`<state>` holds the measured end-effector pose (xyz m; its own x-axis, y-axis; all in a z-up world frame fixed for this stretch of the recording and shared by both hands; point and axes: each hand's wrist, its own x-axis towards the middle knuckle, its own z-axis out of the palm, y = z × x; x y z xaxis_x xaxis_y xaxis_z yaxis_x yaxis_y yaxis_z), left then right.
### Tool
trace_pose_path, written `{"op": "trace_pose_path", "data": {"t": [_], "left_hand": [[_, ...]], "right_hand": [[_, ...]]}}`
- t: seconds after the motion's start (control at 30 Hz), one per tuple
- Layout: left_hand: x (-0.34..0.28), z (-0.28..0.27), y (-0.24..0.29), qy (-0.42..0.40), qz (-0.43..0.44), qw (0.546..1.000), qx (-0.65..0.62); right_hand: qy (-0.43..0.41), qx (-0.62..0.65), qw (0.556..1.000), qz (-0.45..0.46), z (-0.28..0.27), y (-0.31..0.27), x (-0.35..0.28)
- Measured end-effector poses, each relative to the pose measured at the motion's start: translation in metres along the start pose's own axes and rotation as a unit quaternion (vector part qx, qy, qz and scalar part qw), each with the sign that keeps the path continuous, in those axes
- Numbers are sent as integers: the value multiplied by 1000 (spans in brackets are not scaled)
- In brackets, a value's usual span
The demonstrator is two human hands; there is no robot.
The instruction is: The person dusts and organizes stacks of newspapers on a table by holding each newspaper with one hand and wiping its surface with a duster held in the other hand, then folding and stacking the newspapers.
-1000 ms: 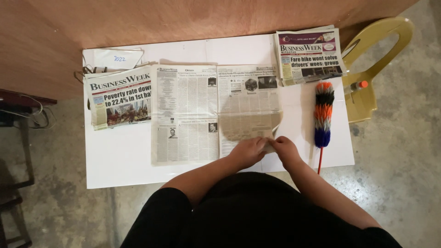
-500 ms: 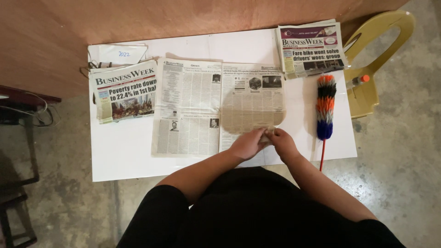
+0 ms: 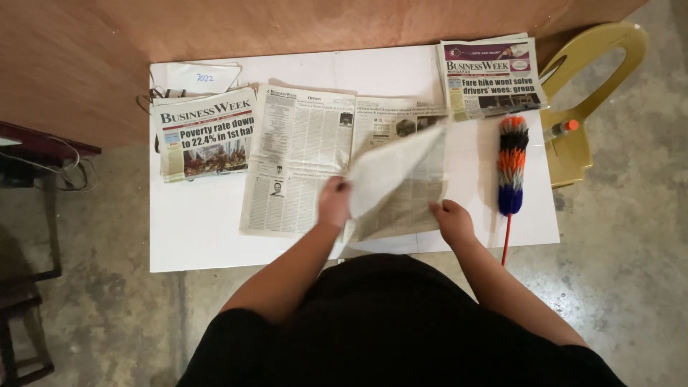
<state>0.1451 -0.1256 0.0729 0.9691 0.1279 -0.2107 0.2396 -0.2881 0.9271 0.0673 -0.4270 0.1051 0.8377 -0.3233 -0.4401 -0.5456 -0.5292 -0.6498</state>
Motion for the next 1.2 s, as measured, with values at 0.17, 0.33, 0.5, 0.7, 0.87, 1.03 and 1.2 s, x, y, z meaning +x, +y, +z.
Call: {"op": "trace_pose_path", "data": {"t": [0.17,0.33,0.5,0.7,0.87,1.03,1.2], "left_hand": [[4,-67,-38,54,-157,976,-144],[-19,-118,-59,85,-215,949,-216],[-40,-139,-70,110,-267,939,-184],[-46,-149,-98,117,-297,944,-78],[-53,-159,-107,111,-295,945,87],[-59,-167,-104,114,-299,936,150],[-61,-172,-104,137,-288,926,204]], "right_hand": [[30,-66,997,24,3,34,13],[41,-25,997,68,2,42,20],[106,100,981,125,8,63,38],[143,134,974,112,16,68,42],[143,133,972,128,21,64,45],[143,132,971,140,23,66,44],[170,31,978,120,27,110,64]]}}
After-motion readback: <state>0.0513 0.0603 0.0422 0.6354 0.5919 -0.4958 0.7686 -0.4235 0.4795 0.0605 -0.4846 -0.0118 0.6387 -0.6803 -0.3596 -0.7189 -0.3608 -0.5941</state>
